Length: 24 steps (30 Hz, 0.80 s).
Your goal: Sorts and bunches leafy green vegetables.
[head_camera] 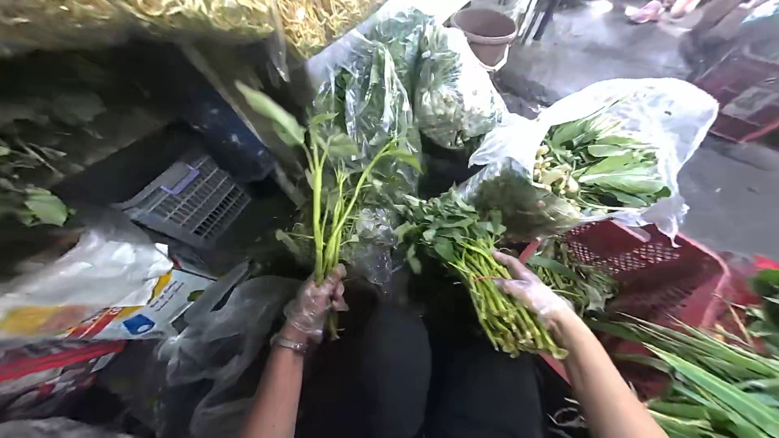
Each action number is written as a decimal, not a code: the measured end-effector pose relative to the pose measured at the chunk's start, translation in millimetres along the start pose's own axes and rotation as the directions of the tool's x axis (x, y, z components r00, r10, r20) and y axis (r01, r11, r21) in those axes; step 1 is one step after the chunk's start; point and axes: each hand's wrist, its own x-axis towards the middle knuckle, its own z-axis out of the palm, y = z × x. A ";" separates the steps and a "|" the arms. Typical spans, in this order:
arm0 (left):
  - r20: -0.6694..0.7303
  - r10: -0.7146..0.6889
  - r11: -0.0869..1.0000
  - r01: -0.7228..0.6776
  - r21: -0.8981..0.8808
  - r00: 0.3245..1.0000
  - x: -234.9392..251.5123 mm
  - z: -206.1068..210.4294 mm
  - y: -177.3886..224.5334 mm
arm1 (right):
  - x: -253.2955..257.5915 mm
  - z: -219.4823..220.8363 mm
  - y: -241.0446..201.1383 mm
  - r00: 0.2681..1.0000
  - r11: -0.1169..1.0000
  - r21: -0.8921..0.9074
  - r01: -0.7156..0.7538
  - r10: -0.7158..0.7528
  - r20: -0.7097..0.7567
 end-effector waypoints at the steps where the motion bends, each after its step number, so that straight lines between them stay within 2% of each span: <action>1: -0.048 0.022 0.992 -0.028 -0.126 0.999 0.2 1.1 -8.3 | -3.4 -8.1 2.7 1.000 1.000 -0.016 0.023 -0.023 -0.002; 3: -0.200 0.061 0.967 -0.108 -0.231 0.978 6.6 4.9 -18.7 | -7.3 -17.0 7.9 0.998 0.998 0.008 0.066 -0.066 -0.021; 5: -0.360 0.055 0.953 -0.157 -0.260 0.931 21.8 15.4 -17.9 | -10.6 -19.4 9.9 0.996 0.996 0.045 0.077 -0.075 -0.042; 7: -0.448 0.030 0.950 -0.165 -0.264 0.893 42.9 34.5 -5.8 | -12.2 -17.7 7.7 0.995 0.994 0.078 0.081 -0.076 -0.068; 9: -0.425 -0.003 0.958 -0.119 -0.260 0.905 70.6 55.6 6.9 | -13.5 -13.8 4.7 0.994 0.989 0.120 0.088 -0.079 -0.080; 12: -0.273 -0.070 0.976 0.009 -0.218 0.959 133.3 82.2 1.1 | -16.2 -12.2 6.4 0.991 0.985 0.125 0.123 -0.114 -0.074; 14: -0.121 -0.155 0.987 0.148 -0.062 0.980 160.1 95.4 -6.6 | -24.3 -12.7 6.9 0.983 0.975 0.142 0.172 -0.161 -0.083; 16: -0.025 -0.262 0.957 0.263 0.121 0.965 179.2 98.8 -18.8 | -36.7 -17.3 6.9 0.974 0.960 0.174 0.222 -0.208 -0.093; 19: -0.035 -0.343 0.936 0.345 0.074 0.939 202.3 89.2 -42.6 | -54.6 -35.2 12.6 0.946 0.917 0.232 0.324 -0.317 -0.066; 24: -0.111 -0.277 0.955 0.286 0.074 0.954 179.1 88.7 -38.7 | -64.0 -37.7 -5.6 0.886 0.874 0.153 0.462 -0.461 -0.041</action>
